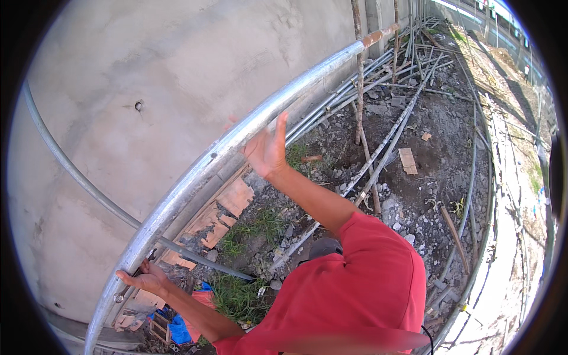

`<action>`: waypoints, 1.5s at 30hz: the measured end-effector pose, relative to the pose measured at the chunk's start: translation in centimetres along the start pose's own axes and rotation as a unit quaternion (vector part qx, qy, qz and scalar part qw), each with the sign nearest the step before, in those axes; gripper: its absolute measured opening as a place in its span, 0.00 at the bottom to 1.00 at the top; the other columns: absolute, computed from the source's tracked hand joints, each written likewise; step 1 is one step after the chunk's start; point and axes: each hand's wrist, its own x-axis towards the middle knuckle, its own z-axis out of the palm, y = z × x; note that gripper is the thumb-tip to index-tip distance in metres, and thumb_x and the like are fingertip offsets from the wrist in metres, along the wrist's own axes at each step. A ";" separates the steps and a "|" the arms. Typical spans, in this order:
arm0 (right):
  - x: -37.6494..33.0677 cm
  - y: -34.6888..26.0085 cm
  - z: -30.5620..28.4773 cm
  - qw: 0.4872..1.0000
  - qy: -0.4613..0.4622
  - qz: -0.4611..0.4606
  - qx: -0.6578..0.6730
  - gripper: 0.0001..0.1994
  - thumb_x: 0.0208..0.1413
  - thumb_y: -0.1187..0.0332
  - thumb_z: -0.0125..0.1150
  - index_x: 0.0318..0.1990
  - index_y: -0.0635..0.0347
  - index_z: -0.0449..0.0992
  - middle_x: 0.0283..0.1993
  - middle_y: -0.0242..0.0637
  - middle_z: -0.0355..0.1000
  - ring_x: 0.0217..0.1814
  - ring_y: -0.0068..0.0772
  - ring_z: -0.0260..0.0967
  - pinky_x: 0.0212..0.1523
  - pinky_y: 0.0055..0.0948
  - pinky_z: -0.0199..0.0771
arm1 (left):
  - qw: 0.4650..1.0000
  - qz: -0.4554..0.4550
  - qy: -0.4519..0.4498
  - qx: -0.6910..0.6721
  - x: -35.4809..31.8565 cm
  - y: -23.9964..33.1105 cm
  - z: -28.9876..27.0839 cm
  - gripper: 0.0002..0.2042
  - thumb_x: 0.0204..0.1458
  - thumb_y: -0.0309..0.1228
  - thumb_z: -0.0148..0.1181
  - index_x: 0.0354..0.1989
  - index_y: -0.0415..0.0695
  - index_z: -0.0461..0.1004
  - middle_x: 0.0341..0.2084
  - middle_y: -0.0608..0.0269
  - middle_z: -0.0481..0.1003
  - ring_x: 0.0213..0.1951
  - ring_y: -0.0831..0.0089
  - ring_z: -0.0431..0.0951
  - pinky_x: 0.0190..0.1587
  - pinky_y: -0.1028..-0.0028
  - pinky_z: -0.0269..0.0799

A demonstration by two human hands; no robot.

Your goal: The person positions a metal scaffolding pole against a wall and uses a wrench to tighten nuts on the pole's joints. The person repeatedly adjusts the pole and tightens multiple connection points to secure the structure.

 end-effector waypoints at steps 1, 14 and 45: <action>2.5 -4.0 -1.0 0.995 0.075 -0.061 -0.023 0.62 0.50 0.15 0.42 0.77 0.59 0.40 0.73 0.60 0.56 0.75 0.57 0.58 0.73 0.59 0.62 | 1.000 0.007 0.008 -0.007 1.5 1.7 -0.4 0.30 0.56 0.62 0.62 0.22 0.49 0.62 0.15 0.70 0.55 0.19 0.77 0.54 0.27 0.77 0.51; 14.6 -9.3 8.5 0.977 -0.066 -0.076 -0.186 0.35 0.71 0.40 0.44 0.66 0.67 0.54 0.63 0.54 0.62 0.67 0.51 0.68 0.68 0.59 0.71 | 0.988 0.075 -0.119 -0.062 11.3 7.6 5.3 0.42 0.56 0.67 0.59 0.48 0.29 0.73 0.29 0.61 0.73 0.19 0.81 0.59 0.24 0.80 0.53; 27.6 -29.2 5.3 0.747 -0.139 -0.243 -0.603 0.39 0.63 0.32 0.53 0.52 0.67 0.78 0.42 0.51 0.82 0.47 0.40 0.82 0.50 0.32 0.81 | 0.957 0.188 -0.220 -0.028 3.4 -9.9 54.3 0.21 0.59 0.49 0.69 0.38 0.40 0.75 0.24 0.66 0.69 0.27 0.81 0.64 0.30 0.78 0.56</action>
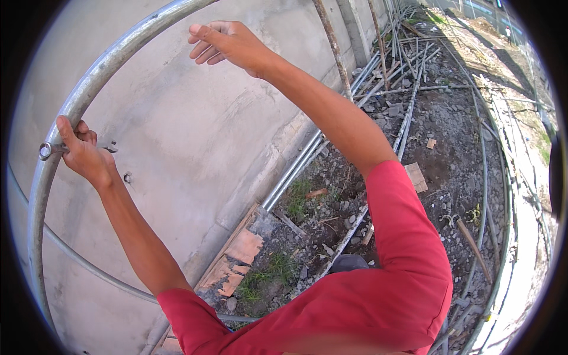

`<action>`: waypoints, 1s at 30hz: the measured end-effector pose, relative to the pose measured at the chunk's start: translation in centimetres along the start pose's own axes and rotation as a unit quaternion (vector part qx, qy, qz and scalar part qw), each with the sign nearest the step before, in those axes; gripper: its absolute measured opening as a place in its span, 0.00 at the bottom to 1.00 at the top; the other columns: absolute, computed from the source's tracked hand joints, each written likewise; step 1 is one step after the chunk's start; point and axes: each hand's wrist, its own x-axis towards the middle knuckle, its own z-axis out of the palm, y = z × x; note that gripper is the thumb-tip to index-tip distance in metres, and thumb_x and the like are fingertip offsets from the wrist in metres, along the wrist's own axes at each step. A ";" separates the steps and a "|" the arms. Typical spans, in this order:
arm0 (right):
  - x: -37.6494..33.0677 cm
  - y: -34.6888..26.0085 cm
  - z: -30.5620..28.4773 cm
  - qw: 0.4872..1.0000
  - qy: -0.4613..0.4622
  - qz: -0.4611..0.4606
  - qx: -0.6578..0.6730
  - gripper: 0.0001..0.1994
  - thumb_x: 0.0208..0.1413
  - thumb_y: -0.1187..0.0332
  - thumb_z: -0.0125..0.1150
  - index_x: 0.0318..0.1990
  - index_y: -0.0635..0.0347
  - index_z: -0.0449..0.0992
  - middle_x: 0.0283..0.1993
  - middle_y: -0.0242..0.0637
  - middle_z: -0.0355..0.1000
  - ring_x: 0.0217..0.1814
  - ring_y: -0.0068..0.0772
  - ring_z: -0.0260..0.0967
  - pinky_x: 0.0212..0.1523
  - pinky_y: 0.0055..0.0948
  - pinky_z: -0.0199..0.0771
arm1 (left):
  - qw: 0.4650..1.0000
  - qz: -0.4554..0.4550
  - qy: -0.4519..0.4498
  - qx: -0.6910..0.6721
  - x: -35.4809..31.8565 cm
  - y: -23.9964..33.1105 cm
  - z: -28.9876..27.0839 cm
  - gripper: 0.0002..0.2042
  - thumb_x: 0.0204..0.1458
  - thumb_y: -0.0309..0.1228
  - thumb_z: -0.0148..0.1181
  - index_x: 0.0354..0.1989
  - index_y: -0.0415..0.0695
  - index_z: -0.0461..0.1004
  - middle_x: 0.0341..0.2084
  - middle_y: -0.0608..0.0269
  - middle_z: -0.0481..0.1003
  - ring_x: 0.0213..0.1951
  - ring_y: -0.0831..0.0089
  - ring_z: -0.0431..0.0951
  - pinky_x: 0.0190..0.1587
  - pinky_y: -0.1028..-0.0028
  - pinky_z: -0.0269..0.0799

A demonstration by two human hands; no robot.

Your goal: The person positions a metal scaffolding pole against a wall and uses a wrench to tighten nuts on the pole's joints. The person repeatedly adjusts the pole and tightens multiple connection points to secure the structure.

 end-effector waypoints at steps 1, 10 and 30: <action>0.1 0.5 -2.4 1.000 0.025 -0.016 -0.005 0.37 0.63 0.34 0.54 0.50 0.68 0.79 0.41 0.51 0.82 0.46 0.39 0.82 0.49 0.32 0.82 | 1.000 -0.004 0.008 -0.003 0.0 -0.2 0.4 0.21 0.59 0.49 0.69 0.38 0.40 0.75 0.24 0.66 0.68 0.27 0.81 0.64 0.31 0.78 0.57; 8.8 7.1 -30.0 0.972 0.192 0.010 -0.133 0.22 0.71 0.48 0.52 0.46 0.60 0.79 0.33 0.34 0.77 0.33 0.22 0.74 0.34 0.24 0.73 | 0.996 0.069 0.044 0.034 1.5 -3.1 2.8 0.18 0.63 0.48 0.62 0.37 0.44 0.70 0.20 0.68 0.64 0.23 0.81 0.60 0.27 0.78 0.54; 27.0 12.6 -25.2 0.886 0.130 -0.201 -0.396 0.18 0.59 0.51 0.67 0.41 0.58 0.85 0.38 0.48 0.82 0.42 0.47 0.81 0.45 0.45 0.78 | 0.993 0.076 0.079 0.034 1.6 -0.7 4.0 0.19 0.65 0.49 0.59 0.31 0.47 0.66 0.16 0.69 0.62 0.18 0.81 0.58 0.24 0.78 0.51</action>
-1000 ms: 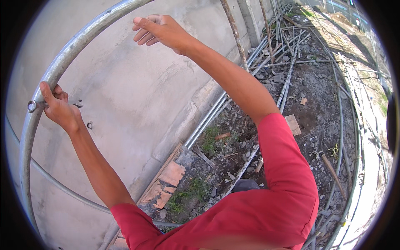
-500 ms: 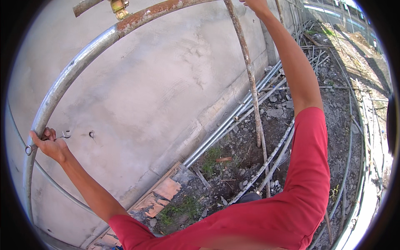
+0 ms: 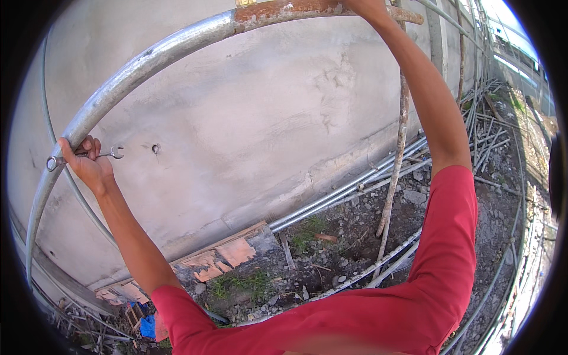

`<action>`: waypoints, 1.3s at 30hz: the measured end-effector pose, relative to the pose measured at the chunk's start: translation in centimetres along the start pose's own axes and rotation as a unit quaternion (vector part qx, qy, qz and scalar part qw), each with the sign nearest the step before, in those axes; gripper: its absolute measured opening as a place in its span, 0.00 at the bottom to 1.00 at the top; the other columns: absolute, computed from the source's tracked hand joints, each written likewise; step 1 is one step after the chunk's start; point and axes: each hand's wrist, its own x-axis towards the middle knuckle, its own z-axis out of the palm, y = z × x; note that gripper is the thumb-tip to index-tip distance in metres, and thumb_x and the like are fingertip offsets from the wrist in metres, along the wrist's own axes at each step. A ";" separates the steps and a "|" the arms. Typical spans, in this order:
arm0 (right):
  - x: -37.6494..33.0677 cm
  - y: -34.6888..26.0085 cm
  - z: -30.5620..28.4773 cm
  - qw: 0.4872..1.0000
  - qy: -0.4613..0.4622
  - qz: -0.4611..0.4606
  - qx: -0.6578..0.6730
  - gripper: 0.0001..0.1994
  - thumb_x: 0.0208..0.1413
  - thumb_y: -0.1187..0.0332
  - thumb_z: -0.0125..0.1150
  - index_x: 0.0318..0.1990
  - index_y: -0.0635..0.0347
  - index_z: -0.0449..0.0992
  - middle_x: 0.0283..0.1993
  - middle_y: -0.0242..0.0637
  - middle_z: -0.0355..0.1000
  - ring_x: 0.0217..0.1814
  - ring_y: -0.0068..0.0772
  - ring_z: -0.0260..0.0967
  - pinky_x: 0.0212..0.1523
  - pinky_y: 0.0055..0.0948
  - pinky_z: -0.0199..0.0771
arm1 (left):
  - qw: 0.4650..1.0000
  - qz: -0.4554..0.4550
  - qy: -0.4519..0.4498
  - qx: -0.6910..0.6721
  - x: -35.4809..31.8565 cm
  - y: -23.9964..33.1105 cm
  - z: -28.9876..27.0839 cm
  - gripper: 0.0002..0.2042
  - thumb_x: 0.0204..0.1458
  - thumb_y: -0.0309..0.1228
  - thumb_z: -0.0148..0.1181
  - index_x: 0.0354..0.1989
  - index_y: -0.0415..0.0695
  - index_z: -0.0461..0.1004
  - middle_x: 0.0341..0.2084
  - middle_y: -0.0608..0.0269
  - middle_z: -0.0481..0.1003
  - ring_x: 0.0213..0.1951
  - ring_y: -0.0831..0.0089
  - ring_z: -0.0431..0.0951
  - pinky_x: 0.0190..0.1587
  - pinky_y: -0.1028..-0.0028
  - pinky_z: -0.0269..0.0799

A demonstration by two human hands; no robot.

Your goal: The person positions a metal scaffolding pole against a wall and uses a wrench to tighten nuts on the pole's joints. The person repeatedly adjusts the pole and tightens multiple connection points to secure the structure.

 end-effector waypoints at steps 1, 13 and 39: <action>0.2 -1.1 0.7 0.998 0.045 -0.034 0.035 0.19 0.58 0.50 0.67 0.38 0.59 0.83 0.37 0.48 0.82 0.42 0.49 0.80 0.45 0.45 0.78 | 1.000 -0.001 -0.023 -0.001 -0.1 -0.1 0.3 0.19 0.65 0.49 0.59 0.31 0.47 0.66 0.16 0.69 0.62 0.18 0.81 0.58 0.24 0.78 0.51; 2.3 19.4 0.4 0.949 0.021 0.278 -0.151 0.31 0.59 0.42 0.59 0.50 0.66 0.78 0.48 0.58 0.79 0.54 0.60 0.77 0.55 0.54 0.76 | 1.000 -0.008 0.022 0.015 0.0 -0.1 0.3 0.19 0.66 0.48 0.57 0.30 0.47 0.65 0.16 0.70 0.59 0.19 0.81 0.55 0.26 0.78 0.51; 4.4 29.4 2.5 0.965 0.062 0.203 -0.153 0.23 0.60 0.55 0.58 0.51 0.69 0.75 0.46 0.62 0.77 0.51 0.65 0.76 0.52 0.56 0.76 | 0.999 -0.021 -0.004 0.036 2.9 1.6 -0.2 0.19 0.66 0.47 0.58 0.30 0.47 0.63 0.15 0.70 0.59 0.16 0.80 0.55 0.21 0.77 0.49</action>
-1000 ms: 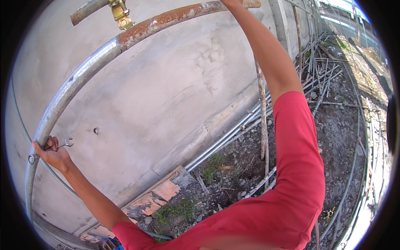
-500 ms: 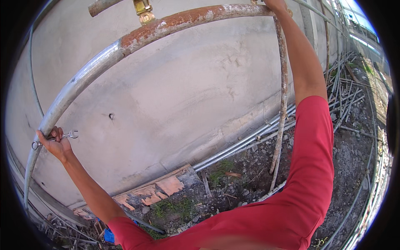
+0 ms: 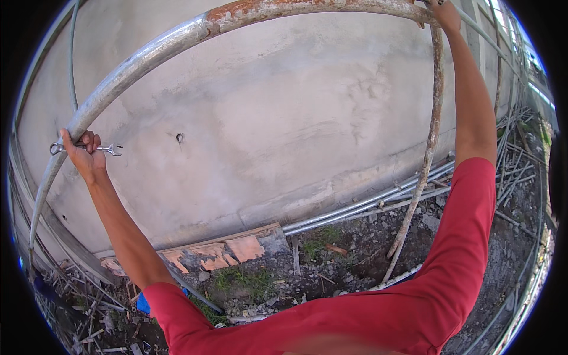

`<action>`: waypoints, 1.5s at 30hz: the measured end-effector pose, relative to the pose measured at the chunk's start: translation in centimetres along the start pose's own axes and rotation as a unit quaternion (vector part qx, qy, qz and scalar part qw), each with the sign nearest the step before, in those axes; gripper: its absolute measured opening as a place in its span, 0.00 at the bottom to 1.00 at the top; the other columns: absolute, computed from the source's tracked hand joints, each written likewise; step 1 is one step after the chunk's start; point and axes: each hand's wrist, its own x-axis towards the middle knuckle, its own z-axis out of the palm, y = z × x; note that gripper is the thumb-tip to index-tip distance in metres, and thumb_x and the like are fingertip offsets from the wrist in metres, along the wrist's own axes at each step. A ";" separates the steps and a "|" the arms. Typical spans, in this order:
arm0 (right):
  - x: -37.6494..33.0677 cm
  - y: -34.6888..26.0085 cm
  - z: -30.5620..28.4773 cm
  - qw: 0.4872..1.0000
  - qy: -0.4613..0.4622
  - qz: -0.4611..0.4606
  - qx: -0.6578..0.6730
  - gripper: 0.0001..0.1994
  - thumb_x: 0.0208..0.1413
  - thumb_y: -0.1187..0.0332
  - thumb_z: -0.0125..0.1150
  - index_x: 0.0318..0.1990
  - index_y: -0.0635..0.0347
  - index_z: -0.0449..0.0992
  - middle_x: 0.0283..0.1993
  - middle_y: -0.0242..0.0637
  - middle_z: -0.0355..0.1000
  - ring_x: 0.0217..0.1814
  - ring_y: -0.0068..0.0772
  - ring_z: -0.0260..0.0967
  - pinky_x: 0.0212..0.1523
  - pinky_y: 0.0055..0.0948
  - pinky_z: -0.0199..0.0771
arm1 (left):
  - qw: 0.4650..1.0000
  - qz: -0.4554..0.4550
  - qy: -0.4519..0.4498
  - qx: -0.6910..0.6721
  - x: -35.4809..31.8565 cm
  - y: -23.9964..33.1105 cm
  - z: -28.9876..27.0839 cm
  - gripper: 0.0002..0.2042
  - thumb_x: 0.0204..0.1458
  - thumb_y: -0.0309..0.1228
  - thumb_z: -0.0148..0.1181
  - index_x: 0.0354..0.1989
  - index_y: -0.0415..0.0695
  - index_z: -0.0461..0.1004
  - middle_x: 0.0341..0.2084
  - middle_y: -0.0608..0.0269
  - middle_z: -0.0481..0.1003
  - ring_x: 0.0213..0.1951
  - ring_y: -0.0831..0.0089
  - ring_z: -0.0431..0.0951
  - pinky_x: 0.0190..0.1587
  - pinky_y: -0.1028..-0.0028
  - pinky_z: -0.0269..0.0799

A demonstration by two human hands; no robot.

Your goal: The person positions a metal scaffolding pole against a wall and uses a wrench to tighten nuts on the pole's joints. The person repeatedly adjusts the pole and tightens multiple connection points to secure the structure.

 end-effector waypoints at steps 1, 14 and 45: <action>0.3 0.2 -0.1 1.000 0.014 -0.009 0.010 0.24 0.60 0.54 0.58 0.52 0.69 0.75 0.46 0.62 0.77 0.50 0.65 0.76 0.52 0.56 0.76 | 1.000 0.006 -0.021 0.006 0.6 0.1 0.2 0.19 0.66 0.47 0.58 0.30 0.47 0.64 0.15 0.70 0.59 0.16 0.80 0.55 0.21 0.78 0.49; -12.4 -28.1 -10.8 0.926 0.002 -0.257 0.275 0.29 0.62 0.41 0.57 0.31 0.63 0.82 0.31 0.54 0.78 0.36 0.60 0.77 0.40 0.53 0.74 | 0.999 -0.027 0.031 -0.004 0.7 0.5 0.7 0.19 0.66 0.49 0.57 0.31 0.47 0.65 0.15 0.70 0.59 0.16 0.80 0.55 0.21 0.77 0.50; -16.4 -27.9 -6.3 0.885 0.032 -0.435 0.160 0.53 0.45 0.47 0.76 0.76 0.53 0.53 0.73 0.55 0.57 0.75 0.60 0.54 0.75 0.65 0.49 | 0.999 -0.035 0.034 0.014 5.1 0.5 1.1 0.18 0.67 0.46 0.58 0.31 0.47 0.64 0.15 0.71 0.58 0.16 0.82 0.53 0.19 0.78 0.46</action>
